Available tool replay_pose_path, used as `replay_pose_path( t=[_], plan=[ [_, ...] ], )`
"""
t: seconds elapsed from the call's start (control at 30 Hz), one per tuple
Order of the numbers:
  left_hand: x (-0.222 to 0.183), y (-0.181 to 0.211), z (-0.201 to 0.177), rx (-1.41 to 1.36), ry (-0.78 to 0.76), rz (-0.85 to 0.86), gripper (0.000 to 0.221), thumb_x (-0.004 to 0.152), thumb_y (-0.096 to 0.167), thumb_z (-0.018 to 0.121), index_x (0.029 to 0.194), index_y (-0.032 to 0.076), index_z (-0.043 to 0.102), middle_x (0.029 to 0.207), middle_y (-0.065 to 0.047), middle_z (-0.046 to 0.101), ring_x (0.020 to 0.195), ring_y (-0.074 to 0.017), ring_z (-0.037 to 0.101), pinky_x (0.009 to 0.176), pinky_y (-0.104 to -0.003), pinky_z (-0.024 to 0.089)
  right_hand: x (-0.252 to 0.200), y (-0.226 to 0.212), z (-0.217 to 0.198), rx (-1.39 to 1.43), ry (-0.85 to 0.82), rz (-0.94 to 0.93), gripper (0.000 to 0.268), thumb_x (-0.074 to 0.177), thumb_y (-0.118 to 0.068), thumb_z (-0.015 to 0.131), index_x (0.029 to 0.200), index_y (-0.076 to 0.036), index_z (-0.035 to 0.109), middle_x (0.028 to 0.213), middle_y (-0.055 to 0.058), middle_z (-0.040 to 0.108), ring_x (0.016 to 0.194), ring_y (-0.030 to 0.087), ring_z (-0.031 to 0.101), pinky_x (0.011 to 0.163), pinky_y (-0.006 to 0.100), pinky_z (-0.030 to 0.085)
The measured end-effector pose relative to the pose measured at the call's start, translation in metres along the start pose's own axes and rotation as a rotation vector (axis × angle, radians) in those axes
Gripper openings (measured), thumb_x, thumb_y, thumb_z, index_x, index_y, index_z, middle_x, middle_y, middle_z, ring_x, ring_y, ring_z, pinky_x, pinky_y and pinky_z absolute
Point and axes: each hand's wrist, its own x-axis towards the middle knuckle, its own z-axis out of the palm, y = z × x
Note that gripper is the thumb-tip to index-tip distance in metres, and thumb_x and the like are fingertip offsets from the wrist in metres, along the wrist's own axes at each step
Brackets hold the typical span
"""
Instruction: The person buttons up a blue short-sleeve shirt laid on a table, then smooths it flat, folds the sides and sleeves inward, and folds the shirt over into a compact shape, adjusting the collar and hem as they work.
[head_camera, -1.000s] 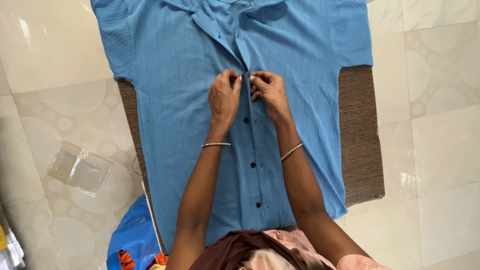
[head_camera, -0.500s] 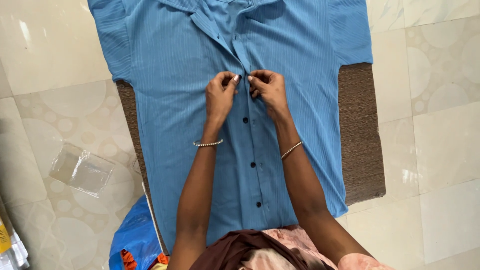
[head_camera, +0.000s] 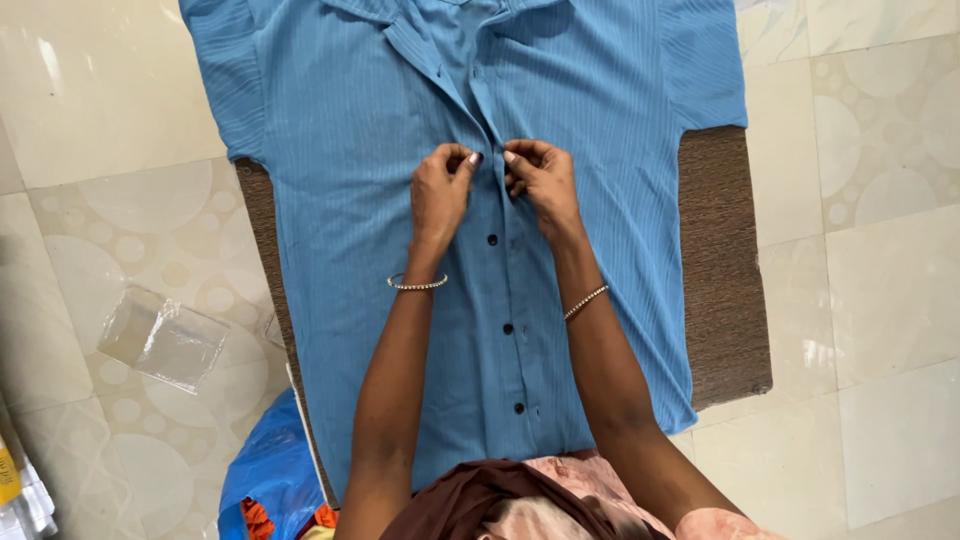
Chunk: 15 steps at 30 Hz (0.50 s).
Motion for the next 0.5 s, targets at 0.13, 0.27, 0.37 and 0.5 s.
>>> replay_pose_path(
  t=[0.13,0.27,0.37,0.5],
  plan=[
    [0.001,-0.007,0.007,0.059,-0.001,0.060,0.021,0.095,0.022,0.070,0.098,0.001,0.072,0.081,-0.011,0.076,0.065,-0.0204,0.073,0.061,-0.034,0.055,0.002,0.005,0.004,0.048,-0.044,0.034,0.018,0.097,-0.010,0.071,0.109,0.002,0.072,0.079,0.003,0.070,0.064,0.009,0.064,0.055,0.023,0.051],
    [0.002,-0.012,0.011,0.060,0.006,0.082,0.021,0.096,0.022,0.070,0.098,0.001,0.072,0.085,-0.013,0.077,0.071,-0.0237,0.075,0.064,-0.036,0.056,-0.002,0.001,0.022,-0.017,0.023,0.014,0.018,0.094,-0.012,0.074,0.106,0.001,0.071,0.081,0.001,0.070,0.065,0.007,0.062,0.053,0.023,0.049],
    [0.003,-0.024,0.015,0.096,0.040,0.209,0.019,0.097,0.018,0.069,0.101,0.000,0.073,0.089,-0.015,0.077,0.074,-0.0249,0.075,0.066,-0.037,0.056,-0.006,-0.009,0.030,-0.099,0.068,0.024,0.021,0.091,-0.012,0.079,0.105,0.001,0.070,0.081,0.001,0.071,0.066,0.007,0.062,0.052,0.023,0.047],
    [0.004,-0.016,0.011,0.043,-0.005,0.101,0.021,0.096,0.020,0.069,0.100,0.000,0.072,0.084,-0.012,0.077,0.067,-0.0195,0.074,0.062,-0.034,0.056,0.005,0.011,0.014,-0.090,0.046,0.004,0.021,0.089,-0.010,0.081,0.102,0.003,0.072,0.082,0.003,0.072,0.068,0.009,0.064,0.055,0.023,0.049]
  ],
)
